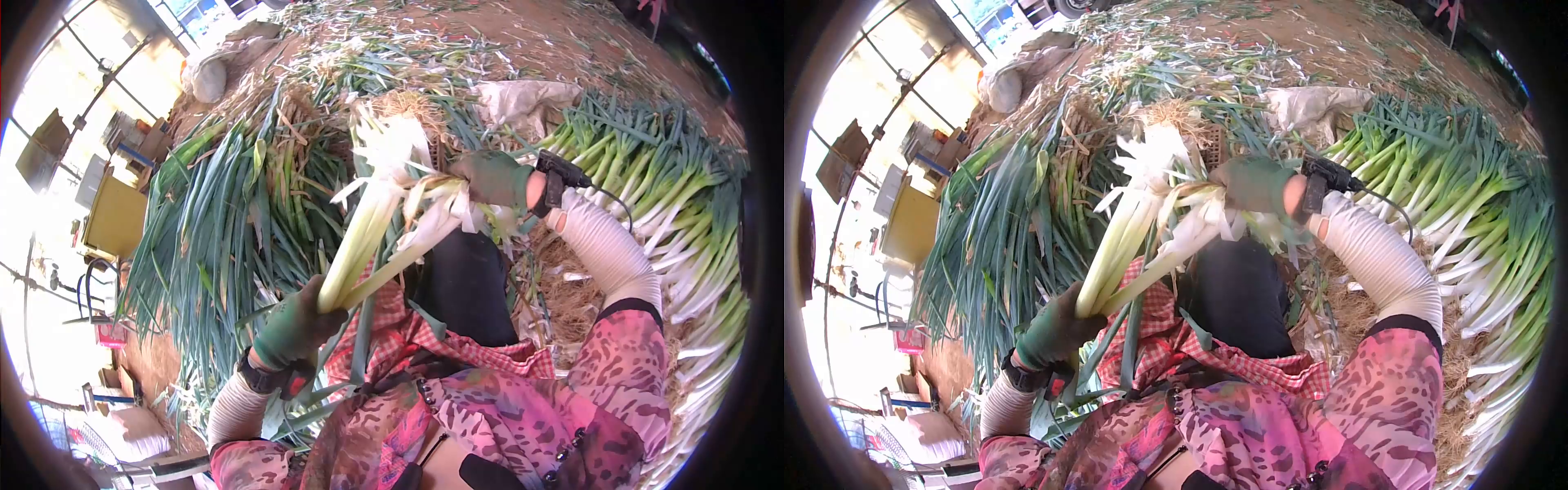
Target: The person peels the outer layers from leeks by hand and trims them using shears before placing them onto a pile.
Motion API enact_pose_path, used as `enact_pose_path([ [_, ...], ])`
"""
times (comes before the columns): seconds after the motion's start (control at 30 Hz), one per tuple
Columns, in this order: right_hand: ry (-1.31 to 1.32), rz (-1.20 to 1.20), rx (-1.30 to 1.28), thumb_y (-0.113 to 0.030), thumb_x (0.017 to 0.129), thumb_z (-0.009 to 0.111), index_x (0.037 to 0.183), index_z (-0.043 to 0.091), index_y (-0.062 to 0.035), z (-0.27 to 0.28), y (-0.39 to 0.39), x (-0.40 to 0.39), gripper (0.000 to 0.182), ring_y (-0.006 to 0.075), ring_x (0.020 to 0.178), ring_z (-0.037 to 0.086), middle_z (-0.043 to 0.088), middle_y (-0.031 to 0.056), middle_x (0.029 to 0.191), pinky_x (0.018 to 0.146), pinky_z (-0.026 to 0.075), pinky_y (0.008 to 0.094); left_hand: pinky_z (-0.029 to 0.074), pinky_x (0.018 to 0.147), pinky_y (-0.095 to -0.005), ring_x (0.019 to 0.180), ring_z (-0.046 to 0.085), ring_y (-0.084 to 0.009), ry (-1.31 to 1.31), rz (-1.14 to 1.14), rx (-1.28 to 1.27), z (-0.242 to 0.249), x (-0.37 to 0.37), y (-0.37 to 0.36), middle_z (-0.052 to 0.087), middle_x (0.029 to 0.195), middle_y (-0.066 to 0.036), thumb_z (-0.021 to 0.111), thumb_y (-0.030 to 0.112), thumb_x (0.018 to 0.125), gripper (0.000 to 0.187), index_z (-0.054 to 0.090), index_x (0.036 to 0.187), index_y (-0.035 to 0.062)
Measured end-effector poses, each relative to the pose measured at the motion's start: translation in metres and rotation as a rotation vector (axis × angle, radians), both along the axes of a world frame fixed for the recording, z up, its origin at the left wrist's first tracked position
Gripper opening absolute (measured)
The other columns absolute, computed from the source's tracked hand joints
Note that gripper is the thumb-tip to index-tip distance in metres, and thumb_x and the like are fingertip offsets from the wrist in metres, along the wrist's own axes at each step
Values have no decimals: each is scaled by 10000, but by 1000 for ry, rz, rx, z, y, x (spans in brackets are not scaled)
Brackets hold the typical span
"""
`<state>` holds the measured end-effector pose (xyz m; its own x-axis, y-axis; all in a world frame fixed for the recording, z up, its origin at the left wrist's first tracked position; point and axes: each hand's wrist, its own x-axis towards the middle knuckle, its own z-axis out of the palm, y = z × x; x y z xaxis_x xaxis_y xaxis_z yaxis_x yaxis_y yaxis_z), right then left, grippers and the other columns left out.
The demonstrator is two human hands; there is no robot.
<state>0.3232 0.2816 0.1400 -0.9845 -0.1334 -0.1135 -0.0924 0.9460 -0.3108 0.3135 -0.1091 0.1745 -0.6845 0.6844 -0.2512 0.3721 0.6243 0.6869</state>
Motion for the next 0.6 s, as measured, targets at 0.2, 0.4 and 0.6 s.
enact_pose_path([
  [0.2, 740, -142, -12, -228, 804, 688, 971, 701, -44, 15, 55, -18, 249, 257, 803, 681, 712, 114, 910, 758, 527, 373, 512, 707, -372, 783, 654, -225, 37, 33, -18, -7, 8, -1, 659, 884, -149, 709, 161, 825, 415, 550, 1185, 28],
  [0.4, 433, 140, -282, -197, 781, 687, 1059, 670, -43, -3, 16, -32, 318, 247, 812, 660, 696, 112, 957, 765, 507, 359, 516, 650, -440, 746, 668, -386, 282, 20, -120, -18, 11, 9, 662, 838, -206, 692, 179, 830, 351, 547, 1125, 55],
  [0.6, 833, 253, 176, -190, 836, 610, 1082, 686, -99, -34, 17, -60, 273, 278, 950, 640, 702, 69, 981, 857, 494, 398, 500, 595, -497, 719, 648, -424, 447, 7, -148, -20, 20, 15, 646, 774, -205, 670, 179, 832, 329, 535, 1113, 74],
])
